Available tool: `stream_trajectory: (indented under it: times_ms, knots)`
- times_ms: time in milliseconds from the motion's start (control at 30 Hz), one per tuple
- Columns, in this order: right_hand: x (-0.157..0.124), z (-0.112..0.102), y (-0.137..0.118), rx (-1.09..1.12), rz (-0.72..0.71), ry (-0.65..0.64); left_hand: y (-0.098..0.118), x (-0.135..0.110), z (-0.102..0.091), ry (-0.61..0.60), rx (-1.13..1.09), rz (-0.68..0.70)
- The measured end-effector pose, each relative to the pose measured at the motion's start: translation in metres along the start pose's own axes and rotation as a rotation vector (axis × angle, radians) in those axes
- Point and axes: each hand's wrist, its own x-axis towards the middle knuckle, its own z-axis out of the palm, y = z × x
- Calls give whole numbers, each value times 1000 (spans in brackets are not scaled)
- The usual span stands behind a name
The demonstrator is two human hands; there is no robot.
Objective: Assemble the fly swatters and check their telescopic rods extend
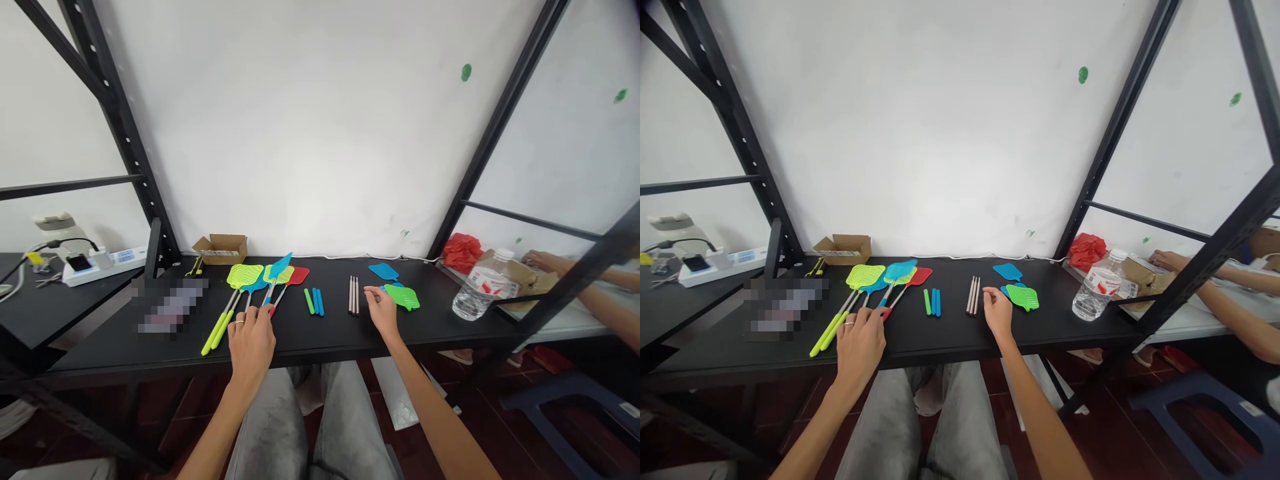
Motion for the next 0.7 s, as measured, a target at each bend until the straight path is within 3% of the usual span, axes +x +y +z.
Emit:
stream_trajectory:
  times_ms: [167, 333, 467, 600, 700]
  knots:
    - [-2, 3, -4, -317, 22, -24, 0, -4, 6, -49, 60, 13]
    - [-5, 8, -17, -560, 79, -139, 6, -5, 6, -54, -22, 91]
    - [-5, 9, -24, -617, 111, -259, 26, 1, 6, -128, -114, 181]
    - [0, 8, -31, -642, 149, -298, 54, 21, 10, -122, -63, 196]
    - [5, 13, -38, -663, 182, -334, 67, 36, 19, -185, -36, 224]
